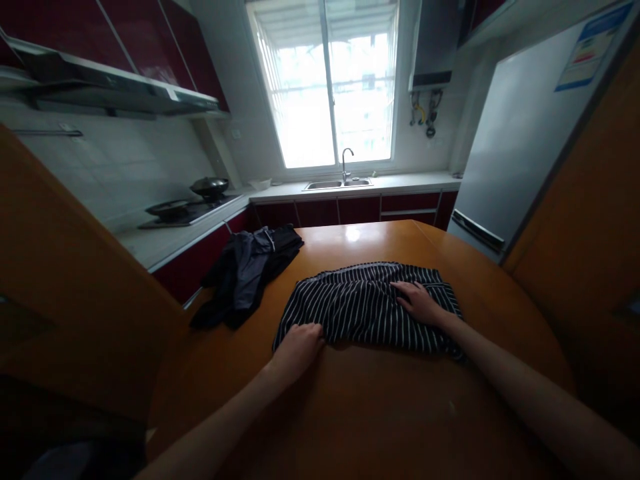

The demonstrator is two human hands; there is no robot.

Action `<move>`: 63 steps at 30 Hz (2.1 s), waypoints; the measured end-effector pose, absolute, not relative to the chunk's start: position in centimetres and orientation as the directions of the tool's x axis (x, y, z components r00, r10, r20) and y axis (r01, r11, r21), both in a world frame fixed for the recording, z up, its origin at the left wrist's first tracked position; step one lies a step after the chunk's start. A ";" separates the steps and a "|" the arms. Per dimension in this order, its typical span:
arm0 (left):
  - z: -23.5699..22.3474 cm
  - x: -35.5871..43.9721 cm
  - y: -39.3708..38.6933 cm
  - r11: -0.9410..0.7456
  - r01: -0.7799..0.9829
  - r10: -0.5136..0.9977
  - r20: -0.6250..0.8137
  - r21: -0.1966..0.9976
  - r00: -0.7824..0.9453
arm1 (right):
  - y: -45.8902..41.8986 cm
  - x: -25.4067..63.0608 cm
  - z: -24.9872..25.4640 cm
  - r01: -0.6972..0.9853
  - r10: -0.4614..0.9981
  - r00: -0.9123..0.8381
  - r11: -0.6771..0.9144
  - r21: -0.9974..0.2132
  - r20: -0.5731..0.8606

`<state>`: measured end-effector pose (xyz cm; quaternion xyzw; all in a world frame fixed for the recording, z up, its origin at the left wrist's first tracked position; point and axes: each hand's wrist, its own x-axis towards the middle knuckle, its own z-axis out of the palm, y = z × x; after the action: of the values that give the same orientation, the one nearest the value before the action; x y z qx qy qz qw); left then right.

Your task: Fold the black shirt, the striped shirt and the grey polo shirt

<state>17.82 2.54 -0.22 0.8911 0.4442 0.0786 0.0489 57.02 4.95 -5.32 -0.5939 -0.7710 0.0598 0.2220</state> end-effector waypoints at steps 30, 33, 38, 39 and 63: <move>-2.2 15.7 17.1 -0.603 0.746 0.796 0.277 0.282 0.538 | 6.4 61.7 -4.3 0.950 0.932 -0.074 0.175 -0.260 0.356; -1.6 14.2 17.8 -0.576 0.760 0.818 0.206 0.302 0.538 | 5.7 63.6 -4.3 0.958 0.948 -0.081 0.159 -0.240 0.307; -0.7 14.1 20.4 -0.576 0.705 0.788 0.050 0.415 0.614 | 6.3 65.3 -4.6 0.929 0.967 -0.134 0.199 -0.311 0.219; -0.7 14.5 20.8 -0.568 0.712 0.794 0.046 0.414 0.606 | 6.5 65.2 -4.8 0.929 0.968 -0.122 0.189 -0.319 0.218; 2.3 19.2 29.3 -0.416 0.862 0.829 0.509 0.289 0.230 | 19.0 64.8 3.3 0.977 0.862 0.088 0.022 -0.211 0.499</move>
<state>19.16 29.32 2.28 0.7837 0.5397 0.3063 -0.0269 64.77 18.97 3.25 -0.6903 -0.6661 -0.1109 0.2598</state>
